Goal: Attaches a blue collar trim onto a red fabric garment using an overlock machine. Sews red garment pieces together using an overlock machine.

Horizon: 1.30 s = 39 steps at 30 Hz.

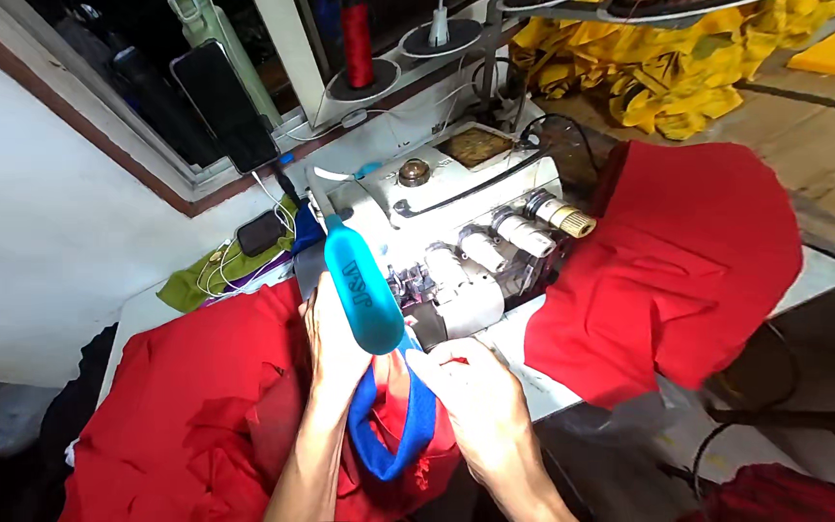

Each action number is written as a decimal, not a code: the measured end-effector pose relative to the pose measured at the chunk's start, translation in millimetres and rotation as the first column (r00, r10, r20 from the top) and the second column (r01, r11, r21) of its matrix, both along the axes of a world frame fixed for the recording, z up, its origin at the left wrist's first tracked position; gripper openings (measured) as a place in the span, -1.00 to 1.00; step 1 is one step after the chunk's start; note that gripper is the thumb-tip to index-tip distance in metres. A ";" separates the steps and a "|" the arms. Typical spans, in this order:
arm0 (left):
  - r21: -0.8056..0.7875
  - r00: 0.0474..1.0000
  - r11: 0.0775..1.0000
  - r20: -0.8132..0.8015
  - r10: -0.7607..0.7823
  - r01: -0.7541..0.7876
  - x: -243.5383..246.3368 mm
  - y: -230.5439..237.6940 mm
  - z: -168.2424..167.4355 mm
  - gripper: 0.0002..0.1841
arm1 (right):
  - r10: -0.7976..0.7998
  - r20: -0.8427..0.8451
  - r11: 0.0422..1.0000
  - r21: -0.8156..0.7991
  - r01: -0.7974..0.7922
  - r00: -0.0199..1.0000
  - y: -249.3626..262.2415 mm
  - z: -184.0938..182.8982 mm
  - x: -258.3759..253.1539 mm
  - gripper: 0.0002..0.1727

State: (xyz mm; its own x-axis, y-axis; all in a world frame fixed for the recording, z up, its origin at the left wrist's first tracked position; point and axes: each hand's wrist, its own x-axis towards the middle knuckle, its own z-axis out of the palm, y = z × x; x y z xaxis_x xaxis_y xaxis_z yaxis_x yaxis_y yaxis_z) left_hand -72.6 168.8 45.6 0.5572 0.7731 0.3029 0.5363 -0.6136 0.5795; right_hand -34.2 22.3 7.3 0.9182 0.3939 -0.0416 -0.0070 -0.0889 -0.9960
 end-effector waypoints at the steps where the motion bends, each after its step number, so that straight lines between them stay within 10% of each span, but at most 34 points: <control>1: 0.000 1.000 1.000 0.007 0.005 -0.005 -0.3 -0.7 0.7 -0.63 | -0.001 0.001 1.000 0.013 0.001 1.000 0.5 -0.4 -0.3 -0.81; 13: 0.292 0.982 0.950 0.116 -0.149 0.110 -36.8 -17.4 7.1 -0.67 | -0.027 0.037 0.999 0.041 0.026 0.999 11.6 -0.6 2.5 -0.77; 19: 0.536 0.909 0.736 -0.191 -0.371 0.413 -109.1 -62.1 -17.3 -0.86 | 0.002 0.343 0.998 -0.060 0.020 0.939 7.8 -2.4 4.9 -0.78; 25: 0.039 0.873 0.872 -0.001 -0.488 0.488 -91.4 -51.2 99.1 -0.69 | 0.363 0.619 0.923 -0.134 -0.362 0.697 3.8 3.6 41.2 -0.60; 29: 0.310 0.886 0.831 -0.121 -0.447 0.461 -96.5 -23.6 142.4 -0.61 | 0.403 0.598 0.907 -0.160 -0.390 0.692 10.7 7.8 49.7 -0.64; 34: 0.657 0.896 0.636 -0.146 -0.420 0.405 -86.2 11.2 124.4 -0.88 | 0.561 0.454 0.825 -0.244 -0.510 0.692 -1.0 29.6 44.7 -0.70; 39: 0.323 0.676 0.600 -0.235 -0.698 0.732 -107.7 -42.4 49.2 -0.75 | 0.710 0.442 0.650 -0.109 -0.752 0.548 -81.7 22.0 7.5 -0.70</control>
State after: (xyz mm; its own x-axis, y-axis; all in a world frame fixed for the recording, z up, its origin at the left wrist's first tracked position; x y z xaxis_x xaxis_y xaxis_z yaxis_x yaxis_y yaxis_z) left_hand -180.3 126.4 94.8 0.9172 -0.0433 0.3961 -0.1351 -0.9690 0.2069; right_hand -26.7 -59.4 29.4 0.2224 0.9188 0.3261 0.4265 0.2091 -0.8800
